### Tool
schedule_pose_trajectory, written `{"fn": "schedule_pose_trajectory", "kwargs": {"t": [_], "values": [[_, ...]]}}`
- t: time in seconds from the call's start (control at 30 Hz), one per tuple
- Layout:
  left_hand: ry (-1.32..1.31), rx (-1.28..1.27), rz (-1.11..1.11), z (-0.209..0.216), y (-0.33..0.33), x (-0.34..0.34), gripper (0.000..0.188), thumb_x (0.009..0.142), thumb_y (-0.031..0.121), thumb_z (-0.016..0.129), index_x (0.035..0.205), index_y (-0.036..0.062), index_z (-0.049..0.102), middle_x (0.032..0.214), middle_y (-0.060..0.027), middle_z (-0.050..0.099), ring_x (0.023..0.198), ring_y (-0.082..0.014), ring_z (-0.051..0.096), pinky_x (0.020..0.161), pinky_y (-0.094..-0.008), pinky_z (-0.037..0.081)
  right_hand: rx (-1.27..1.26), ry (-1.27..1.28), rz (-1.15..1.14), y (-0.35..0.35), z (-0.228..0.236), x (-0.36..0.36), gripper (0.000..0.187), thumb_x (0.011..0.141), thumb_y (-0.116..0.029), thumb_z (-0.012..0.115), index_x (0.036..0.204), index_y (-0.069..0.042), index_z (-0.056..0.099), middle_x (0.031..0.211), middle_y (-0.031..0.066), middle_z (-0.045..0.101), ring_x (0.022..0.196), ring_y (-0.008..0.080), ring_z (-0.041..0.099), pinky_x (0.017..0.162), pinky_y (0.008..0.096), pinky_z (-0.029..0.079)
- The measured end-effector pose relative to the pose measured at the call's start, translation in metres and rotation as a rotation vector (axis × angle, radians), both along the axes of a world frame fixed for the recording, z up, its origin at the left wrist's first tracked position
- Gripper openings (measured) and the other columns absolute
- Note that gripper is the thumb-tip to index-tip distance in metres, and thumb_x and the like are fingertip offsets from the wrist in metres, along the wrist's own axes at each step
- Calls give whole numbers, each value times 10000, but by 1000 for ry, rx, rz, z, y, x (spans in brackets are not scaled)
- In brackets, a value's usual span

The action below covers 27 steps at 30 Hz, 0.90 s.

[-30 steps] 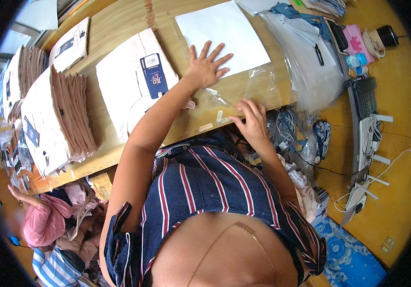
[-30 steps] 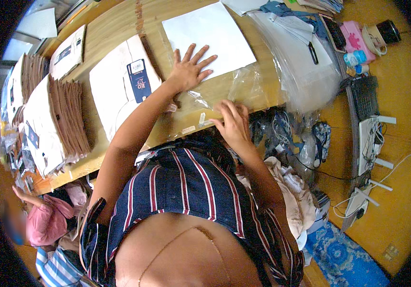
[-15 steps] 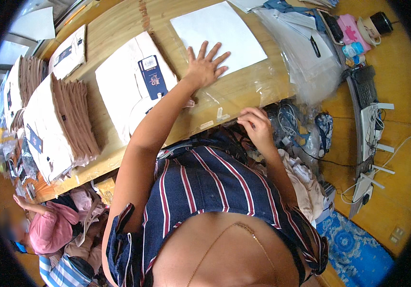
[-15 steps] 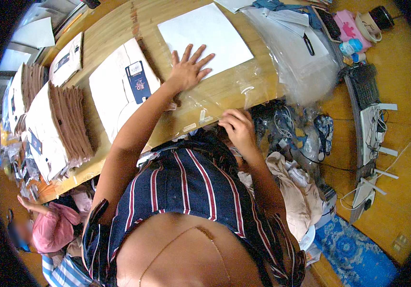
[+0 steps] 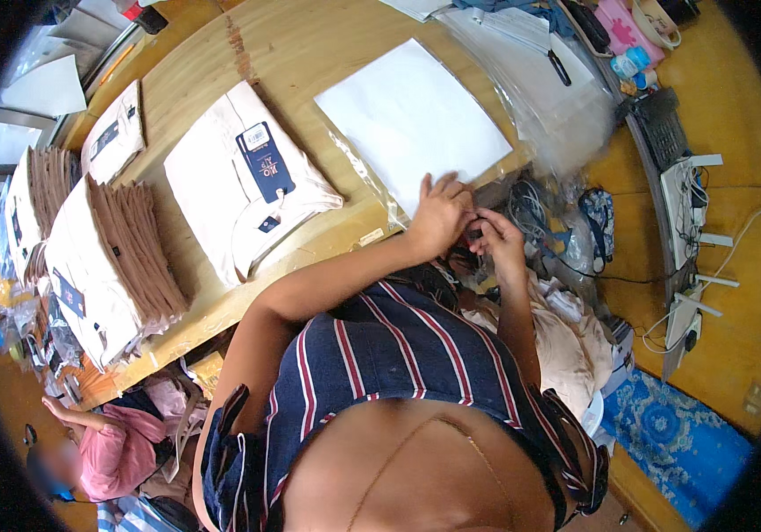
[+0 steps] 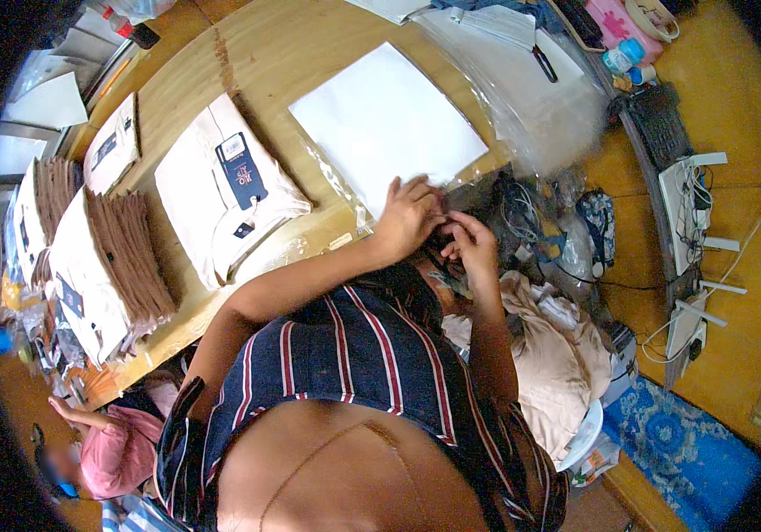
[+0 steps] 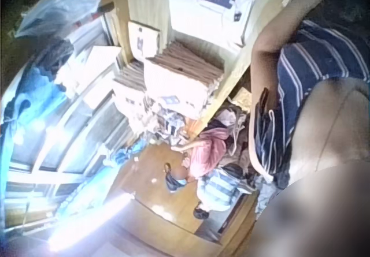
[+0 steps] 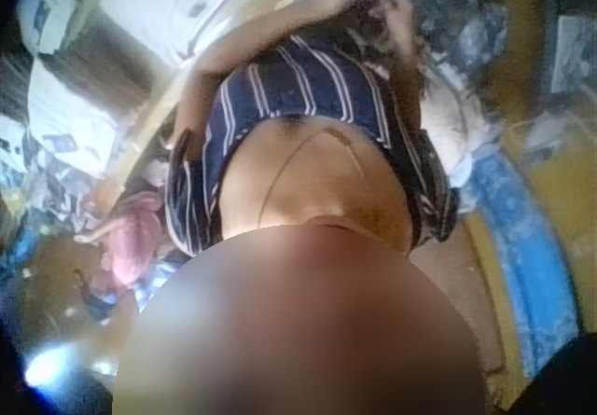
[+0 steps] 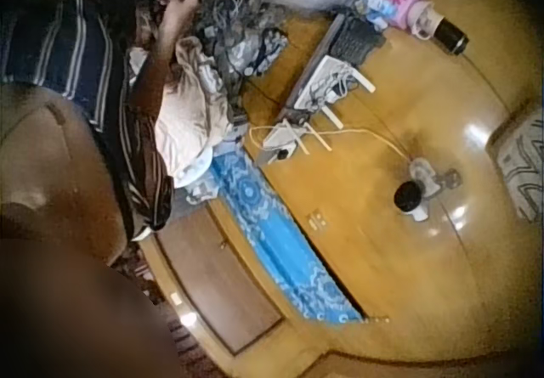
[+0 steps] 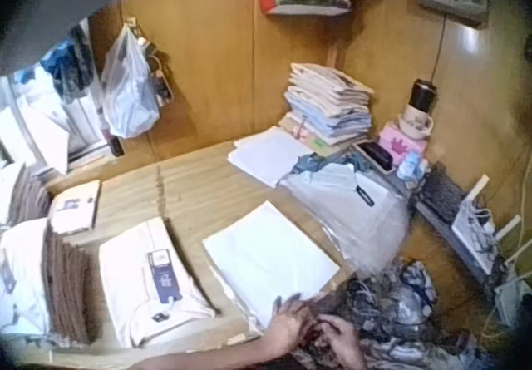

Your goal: The person repeatedly places folded shirts into clear plastic bags, inserts white paper inserts, and seals the bags on a wooden table. The person stacks the packaged shirts to the left side of the table.

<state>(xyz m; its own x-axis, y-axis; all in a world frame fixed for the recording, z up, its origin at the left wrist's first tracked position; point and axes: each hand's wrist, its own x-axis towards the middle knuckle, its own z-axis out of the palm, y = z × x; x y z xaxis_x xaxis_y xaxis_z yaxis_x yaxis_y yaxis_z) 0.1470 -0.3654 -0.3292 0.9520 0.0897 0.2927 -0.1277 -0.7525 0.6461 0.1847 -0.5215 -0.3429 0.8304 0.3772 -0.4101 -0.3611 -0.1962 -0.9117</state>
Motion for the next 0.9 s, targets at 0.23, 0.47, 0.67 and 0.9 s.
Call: {"fn": "schedule_pose_trajectory", "kwargs": {"t": [0.23,0.47,0.67,0.9], "values": [[165,-215,262,22,59,51,206,768,220,519,843,29,546,743,-163,585,745,-317,576,677,-418,440,306,190,-215,-4,6,-4,290,830,-82,496,1117,-43,482,888,75,557,756,176,578,632,299,498],[553,150,528,5,167,89,687,643,336,672,1194,97,338,1256,-194,319,1022,-356,471,807,-471,391,433,223,-230,5,1,4,269,827,6,416,1071,-48,518,879,61,532,745,148,549,674,298,484],[624,63,307,13,160,76,450,626,324,713,906,10,554,898,-142,591,850,-267,569,713,-368,443,318,132,-407,-13,-19,8,204,831,-47,468,1028,-90,496,850,46,530,713,162,541,605,304,482],[81,-592,243,69,140,12,256,687,148,702,819,25,520,741,-26,538,688,-101,489,619,-237,417,332,229,-256,-27,8,20,211,830,-145,521,1035,-122,474,865,4,556,674,116,539,521,251,436]]}}
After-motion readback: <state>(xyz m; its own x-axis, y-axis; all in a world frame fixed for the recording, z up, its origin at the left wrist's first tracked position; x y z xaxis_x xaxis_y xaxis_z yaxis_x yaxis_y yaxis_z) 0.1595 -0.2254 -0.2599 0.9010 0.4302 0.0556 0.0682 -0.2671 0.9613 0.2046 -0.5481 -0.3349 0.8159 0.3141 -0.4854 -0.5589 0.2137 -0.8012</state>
